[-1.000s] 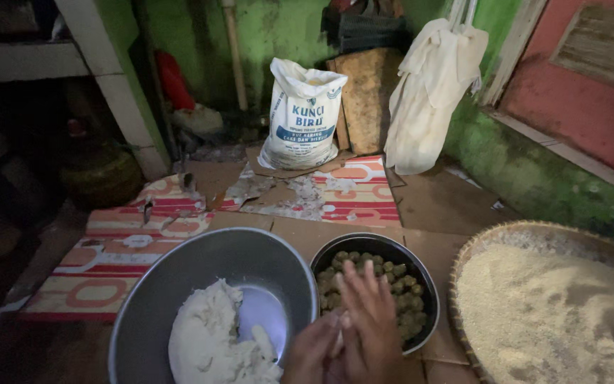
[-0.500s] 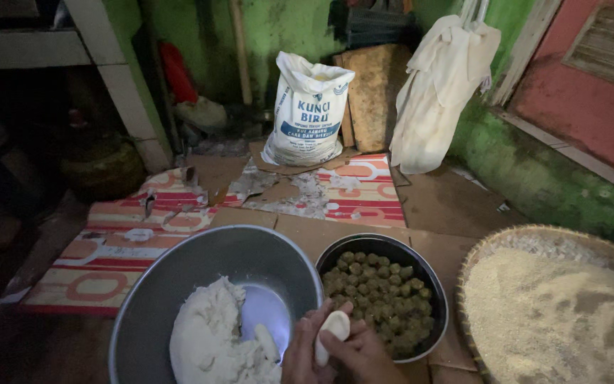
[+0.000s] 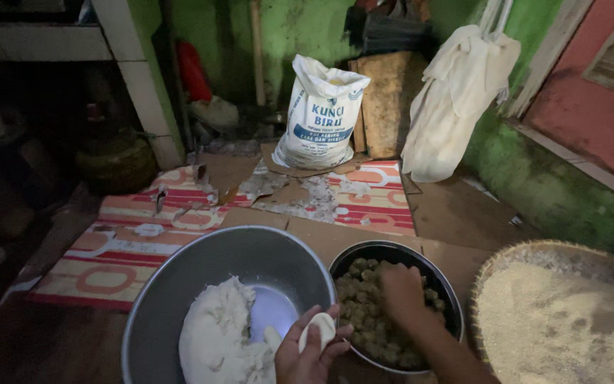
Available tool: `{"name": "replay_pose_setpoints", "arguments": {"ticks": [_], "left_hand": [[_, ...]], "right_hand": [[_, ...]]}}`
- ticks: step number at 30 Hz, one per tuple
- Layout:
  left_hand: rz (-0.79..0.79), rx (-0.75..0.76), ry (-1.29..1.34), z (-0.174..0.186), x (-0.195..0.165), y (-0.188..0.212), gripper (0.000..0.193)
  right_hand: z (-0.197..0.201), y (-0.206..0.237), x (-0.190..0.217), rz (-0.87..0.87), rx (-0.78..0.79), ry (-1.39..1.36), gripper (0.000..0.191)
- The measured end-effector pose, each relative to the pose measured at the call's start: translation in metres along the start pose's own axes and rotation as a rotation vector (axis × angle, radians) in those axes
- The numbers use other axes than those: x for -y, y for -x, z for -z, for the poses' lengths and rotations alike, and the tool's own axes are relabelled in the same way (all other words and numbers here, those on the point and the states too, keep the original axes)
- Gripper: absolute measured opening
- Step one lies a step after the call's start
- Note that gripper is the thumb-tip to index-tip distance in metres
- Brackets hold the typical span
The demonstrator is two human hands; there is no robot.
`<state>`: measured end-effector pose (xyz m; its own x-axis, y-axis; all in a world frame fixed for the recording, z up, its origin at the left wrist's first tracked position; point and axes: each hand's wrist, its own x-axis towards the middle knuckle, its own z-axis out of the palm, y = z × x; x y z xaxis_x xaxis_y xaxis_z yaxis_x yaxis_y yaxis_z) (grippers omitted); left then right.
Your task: The person pinches small pieces of dough from a large mass in a metal basin, rolls each piece between their palms into a ball, and places the finished dough balls onto a floured woven tray. They repeat this cycle continuously, with the tray of formed balls accumulating.
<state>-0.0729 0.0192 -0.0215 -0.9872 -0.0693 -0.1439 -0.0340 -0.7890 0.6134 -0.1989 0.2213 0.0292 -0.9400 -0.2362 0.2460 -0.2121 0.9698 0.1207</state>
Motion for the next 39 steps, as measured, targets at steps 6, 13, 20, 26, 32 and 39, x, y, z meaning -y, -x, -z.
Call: {"name": "replay_pose_setpoints", "arguments": {"ticks": [6, 13, 20, 26, 32, 39], "left_hand": [[0.086, -0.028, 0.118, -0.003, 0.005, -0.012, 0.054], [0.08, 0.353, 0.462, -0.024, 0.015, 0.006, 0.071], [0.024, 0.648, 0.578, -0.039, 0.006, 0.031, 0.067], [-0.383, 0.515, -0.318, -0.038, 0.014, 0.034, 0.052], [-0.71, 0.613, -0.376, -0.044, 0.001, 0.043, 0.032], [-0.444, 0.394, -0.21, -0.051, -0.012, 0.046, 0.041]], "right_hand": [[0.044, 0.022, 0.018, -0.236, -0.084, -0.984, 0.05], [0.103, 0.112, 0.061, 0.084, -0.344, -1.025, 0.044], [0.114, 0.134, 0.046, 0.396, -0.606, -0.736, 0.046], [0.112, 0.146, 0.036, -0.078, -0.321, -1.232, 0.023], [0.103, 0.145, 0.031, -0.026, -0.057, -1.864, 0.029], [0.121, 0.155, 0.024, -0.008, -0.282, -1.447, 0.055]]}}
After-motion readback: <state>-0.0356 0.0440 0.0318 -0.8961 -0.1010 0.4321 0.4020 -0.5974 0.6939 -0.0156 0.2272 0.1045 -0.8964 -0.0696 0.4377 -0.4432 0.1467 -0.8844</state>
